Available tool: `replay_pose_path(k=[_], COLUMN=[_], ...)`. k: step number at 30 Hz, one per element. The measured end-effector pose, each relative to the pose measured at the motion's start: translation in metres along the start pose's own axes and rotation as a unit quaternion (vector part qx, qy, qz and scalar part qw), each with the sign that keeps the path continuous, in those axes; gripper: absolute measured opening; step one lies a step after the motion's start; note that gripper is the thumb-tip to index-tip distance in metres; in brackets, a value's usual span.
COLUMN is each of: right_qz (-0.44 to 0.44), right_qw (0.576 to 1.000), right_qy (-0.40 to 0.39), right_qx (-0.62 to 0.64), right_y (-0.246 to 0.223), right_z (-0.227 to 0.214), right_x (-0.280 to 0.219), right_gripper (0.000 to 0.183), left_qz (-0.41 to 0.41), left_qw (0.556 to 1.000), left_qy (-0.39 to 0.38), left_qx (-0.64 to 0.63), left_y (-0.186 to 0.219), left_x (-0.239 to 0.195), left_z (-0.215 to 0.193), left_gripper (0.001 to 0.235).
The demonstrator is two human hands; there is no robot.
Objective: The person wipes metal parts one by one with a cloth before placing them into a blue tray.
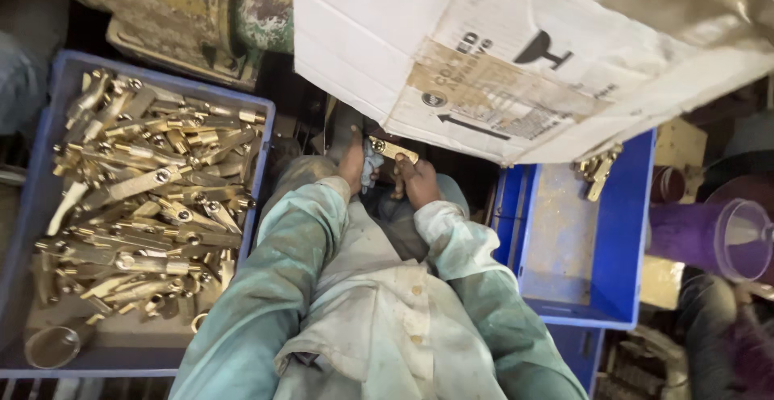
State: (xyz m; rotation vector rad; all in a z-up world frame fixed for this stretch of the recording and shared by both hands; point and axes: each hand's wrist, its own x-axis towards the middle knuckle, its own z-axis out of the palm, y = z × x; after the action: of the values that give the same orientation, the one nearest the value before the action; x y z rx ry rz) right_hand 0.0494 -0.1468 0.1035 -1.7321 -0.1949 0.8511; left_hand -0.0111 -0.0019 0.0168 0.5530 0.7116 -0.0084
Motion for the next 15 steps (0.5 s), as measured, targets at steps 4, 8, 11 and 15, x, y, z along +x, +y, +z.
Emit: replay_pose_path(k=[4, 8, 11, 15], right_qz=[-0.075, -0.085, -0.120, -0.193], right_qw=[0.994, 0.993, 0.983, 0.972], right_qy=[-0.043, -0.071, -0.107, -0.126], right_qx=[-0.070, 0.027, 0.087, 0.056], right_y=[-0.062, -0.132, -0.170, -0.187], right_z=[-0.013, -0.035, -0.032, -0.025], right_x=[-0.054, -0.122, -0.151, -0.174], right_gripper=[0.023, 0.023, 0.027, 0.033], left_qz=[0.073, 0.328, 0.466, 0.494], left_qw=[0.997, 0.921, 0.846, 0.833], left_qy=[-0.005, -0.007, -0.052, -0.053], left_qx=[-0.025, 0.211, 0.255, 0.243], left_y=[0.026, 0.040, 0.056, 0.063], left_x=[-0.072, -0.171, -0.220, -0.253], left_z=[0.021, 0.047, 0.067, 0.079], left_gripper=[0.049, 0.052, 0.049, 0.050])
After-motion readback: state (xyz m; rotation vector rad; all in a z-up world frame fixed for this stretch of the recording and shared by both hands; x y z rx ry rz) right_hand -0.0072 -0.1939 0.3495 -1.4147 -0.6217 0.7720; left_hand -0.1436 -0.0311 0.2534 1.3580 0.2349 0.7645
